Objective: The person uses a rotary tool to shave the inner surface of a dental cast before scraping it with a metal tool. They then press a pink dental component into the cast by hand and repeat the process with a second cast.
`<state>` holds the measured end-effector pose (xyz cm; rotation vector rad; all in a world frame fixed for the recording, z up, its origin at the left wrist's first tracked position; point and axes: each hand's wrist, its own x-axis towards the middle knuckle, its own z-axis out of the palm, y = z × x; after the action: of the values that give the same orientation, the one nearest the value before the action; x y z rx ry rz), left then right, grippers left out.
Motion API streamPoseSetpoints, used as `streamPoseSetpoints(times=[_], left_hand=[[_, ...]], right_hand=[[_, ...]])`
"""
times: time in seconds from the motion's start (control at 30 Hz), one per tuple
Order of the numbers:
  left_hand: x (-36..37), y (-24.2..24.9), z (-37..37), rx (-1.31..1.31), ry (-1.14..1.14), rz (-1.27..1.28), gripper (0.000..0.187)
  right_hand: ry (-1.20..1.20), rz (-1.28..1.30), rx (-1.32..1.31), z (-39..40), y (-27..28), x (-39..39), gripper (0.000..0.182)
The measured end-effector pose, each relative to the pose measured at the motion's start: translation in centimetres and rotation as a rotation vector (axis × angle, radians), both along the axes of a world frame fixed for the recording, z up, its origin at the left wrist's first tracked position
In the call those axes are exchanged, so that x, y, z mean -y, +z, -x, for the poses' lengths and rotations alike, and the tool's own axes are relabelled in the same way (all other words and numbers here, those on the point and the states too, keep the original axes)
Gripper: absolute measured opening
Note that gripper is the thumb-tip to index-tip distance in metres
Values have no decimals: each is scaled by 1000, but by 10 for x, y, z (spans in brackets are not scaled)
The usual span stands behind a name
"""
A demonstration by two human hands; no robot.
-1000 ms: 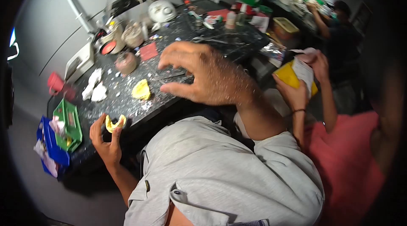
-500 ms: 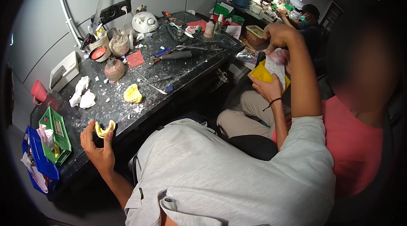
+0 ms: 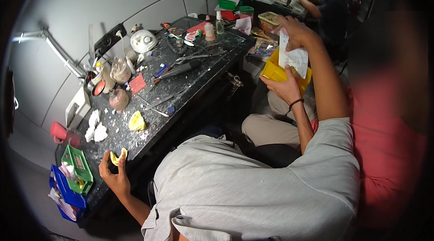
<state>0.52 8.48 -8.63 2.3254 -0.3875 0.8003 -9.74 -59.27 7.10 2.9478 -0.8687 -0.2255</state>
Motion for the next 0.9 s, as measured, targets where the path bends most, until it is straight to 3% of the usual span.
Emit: streamPoseSetpoints(times=[0.23,0.43,0.5,0.53,0.6,0.9], left_hand=[[-6,-7,-6,-99,-58,151,52],[-11,-12,-8,-70,-55,105,53],[-11,-11,-8,-77,-71,121,52],[-10,-10,-7,-76,-71,122,52],[-9,-8,-5,-94,-54,105,53],[-4,-4,-2,-80,-42,107,56]], right_hand=[[4,119,286,24,-21,16,109],[58,297,522,20,-29,1,123],[-10,162,479,21,-25,-8,153],[-10,163,480,22,-21,-13,153],[-2,108,407,24,-14,-23,123],[12,177,425,19,-37,8,109]])
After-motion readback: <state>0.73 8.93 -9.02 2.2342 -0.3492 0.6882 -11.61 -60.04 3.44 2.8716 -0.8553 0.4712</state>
